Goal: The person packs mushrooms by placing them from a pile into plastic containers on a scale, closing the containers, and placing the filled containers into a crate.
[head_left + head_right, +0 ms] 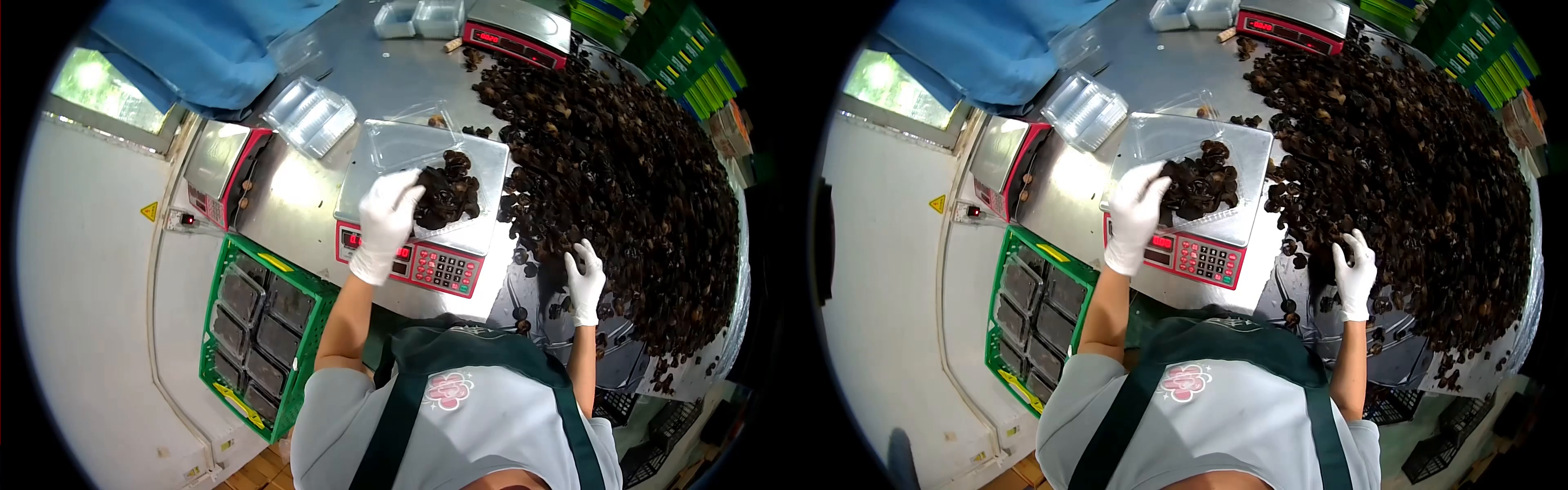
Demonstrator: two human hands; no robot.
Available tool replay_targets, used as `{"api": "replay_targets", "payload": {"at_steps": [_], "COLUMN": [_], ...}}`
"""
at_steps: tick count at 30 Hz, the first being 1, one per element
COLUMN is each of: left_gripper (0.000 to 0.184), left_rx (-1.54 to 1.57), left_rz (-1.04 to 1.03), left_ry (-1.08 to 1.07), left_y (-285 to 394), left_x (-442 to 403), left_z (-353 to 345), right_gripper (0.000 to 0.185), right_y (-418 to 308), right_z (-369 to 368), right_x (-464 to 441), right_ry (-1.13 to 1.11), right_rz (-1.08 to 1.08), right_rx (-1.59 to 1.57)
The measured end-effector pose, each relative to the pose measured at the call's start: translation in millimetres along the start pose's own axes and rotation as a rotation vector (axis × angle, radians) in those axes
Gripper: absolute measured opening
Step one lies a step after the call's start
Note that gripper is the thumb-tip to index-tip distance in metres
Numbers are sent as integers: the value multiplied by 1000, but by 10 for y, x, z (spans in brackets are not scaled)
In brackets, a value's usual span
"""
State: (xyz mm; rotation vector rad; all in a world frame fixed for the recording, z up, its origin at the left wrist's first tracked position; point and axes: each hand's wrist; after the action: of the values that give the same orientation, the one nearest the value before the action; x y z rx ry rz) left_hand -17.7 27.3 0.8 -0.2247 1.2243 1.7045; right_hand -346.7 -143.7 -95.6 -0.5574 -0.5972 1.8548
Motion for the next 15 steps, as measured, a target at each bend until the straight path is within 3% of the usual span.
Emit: {"api": "replay_targets", "payload": {"at_steps": [2,3,5,6,8,11,14,15], "left_gripper": [19,20,24,24,29,40,37,36], "left_rx": [12,59,84,194,253,287,326,319], "left_rz": [-140,-207,-339,-296,-224,-172,-195,-215], "left_ry": [-109,-203,-325,-425,-566,-618,-687,-716], "left_y": [300,430,617,721,905,943,830,789], "left_x": [99,175,419,519,612,721,787,809], "left_z": [-148,-259,-577,-706,-923,-1084,-1180,-1203], "right_gripper": [33,39,49,43,28,24,18,17], "right_y": [-413,-643,-897,-1016,-795,-307,381,658], "right_z": [198,298,346,422,325,543,1085,1311], "right_x": [43,77,235,295,347,465,734,874], "right_ry": [-251,-422,-652,-718,-607,-345,74,185], "right_rz": [-231,-249,-236,-245,-311,-484,-469,-552], "right_rx": [-546,-850,-1189,-1149,-1012,-1034,-709,-564]}}
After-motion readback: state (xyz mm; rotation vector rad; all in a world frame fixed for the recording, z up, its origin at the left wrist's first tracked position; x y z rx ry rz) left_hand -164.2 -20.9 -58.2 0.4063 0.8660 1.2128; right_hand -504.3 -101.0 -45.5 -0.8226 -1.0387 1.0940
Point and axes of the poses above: each hand's wrist, its own x-axis away from the middle knuckle, its own z-axis out of the back of the hand, y = z × x, and after that the axes turned 4 degrees about -z, right-handed
